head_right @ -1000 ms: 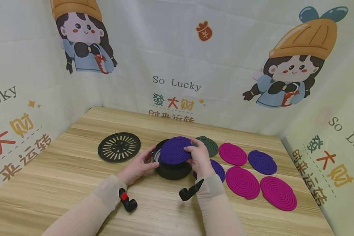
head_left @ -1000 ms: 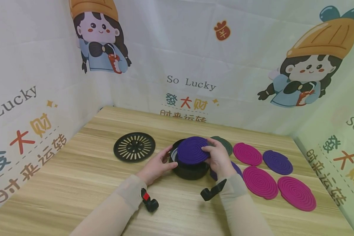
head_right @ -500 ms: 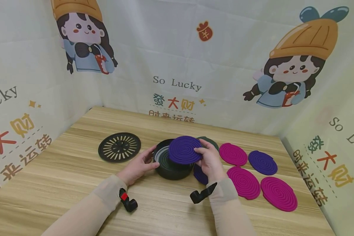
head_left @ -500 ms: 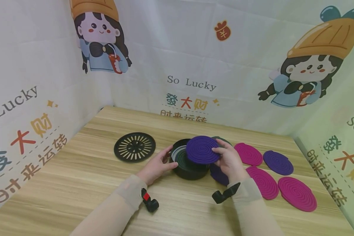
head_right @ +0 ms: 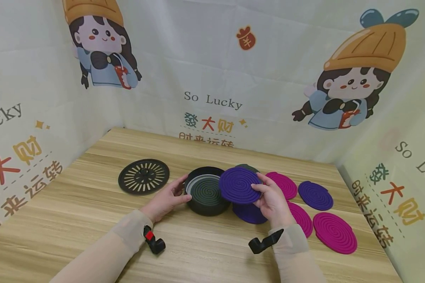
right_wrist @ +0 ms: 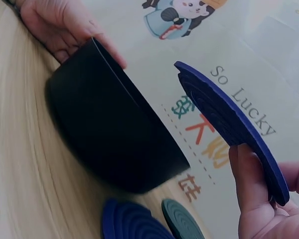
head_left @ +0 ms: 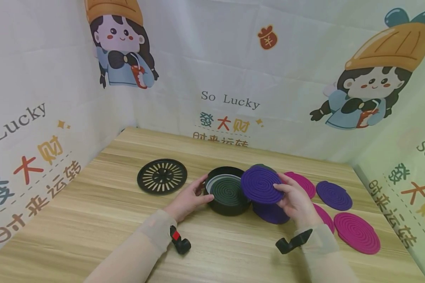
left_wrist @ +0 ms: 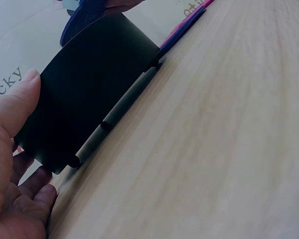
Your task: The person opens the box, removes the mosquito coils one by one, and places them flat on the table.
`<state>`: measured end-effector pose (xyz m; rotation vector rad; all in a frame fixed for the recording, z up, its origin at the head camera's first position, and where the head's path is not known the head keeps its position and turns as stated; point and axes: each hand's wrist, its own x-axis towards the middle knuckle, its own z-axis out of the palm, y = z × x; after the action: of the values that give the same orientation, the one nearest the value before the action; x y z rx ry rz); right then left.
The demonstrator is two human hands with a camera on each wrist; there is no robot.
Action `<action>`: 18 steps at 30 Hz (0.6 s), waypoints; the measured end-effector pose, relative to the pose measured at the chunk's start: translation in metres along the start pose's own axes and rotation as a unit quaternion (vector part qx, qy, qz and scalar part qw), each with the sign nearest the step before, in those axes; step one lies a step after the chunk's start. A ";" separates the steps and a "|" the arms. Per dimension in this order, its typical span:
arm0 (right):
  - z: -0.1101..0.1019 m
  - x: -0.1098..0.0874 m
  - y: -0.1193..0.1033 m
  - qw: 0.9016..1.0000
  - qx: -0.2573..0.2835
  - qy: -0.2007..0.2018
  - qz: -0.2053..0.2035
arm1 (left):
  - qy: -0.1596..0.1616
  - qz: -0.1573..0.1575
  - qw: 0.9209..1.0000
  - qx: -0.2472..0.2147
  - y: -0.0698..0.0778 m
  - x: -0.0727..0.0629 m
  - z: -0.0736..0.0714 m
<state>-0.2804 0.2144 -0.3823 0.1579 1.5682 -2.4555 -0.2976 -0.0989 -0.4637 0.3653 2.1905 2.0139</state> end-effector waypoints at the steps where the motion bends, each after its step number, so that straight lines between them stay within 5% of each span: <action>1: -0.003 -0.002 0.000 1.000 0.000 0.003 0.000 | 0.000 0.002 1.000 0.001 0.000 0.000 0.000; 7: -0.022 -0.012 -0.002 1.000 0.009 0.001 -0.003 | -0.002 0.003 1.000 0.003 0.000 0.000 0.000; 18: -0.050 -0.028 0.002 0.997 0.044 -0.070 -0.013 | -0.005 -0.002 1.000 0.000 0.002 0.000 0.000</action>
<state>-0.2539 0.2629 -0.3993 -0.0198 1.4154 -2.4973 -0.2972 -0.0988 -0.4621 0.3699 2.1842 2.0065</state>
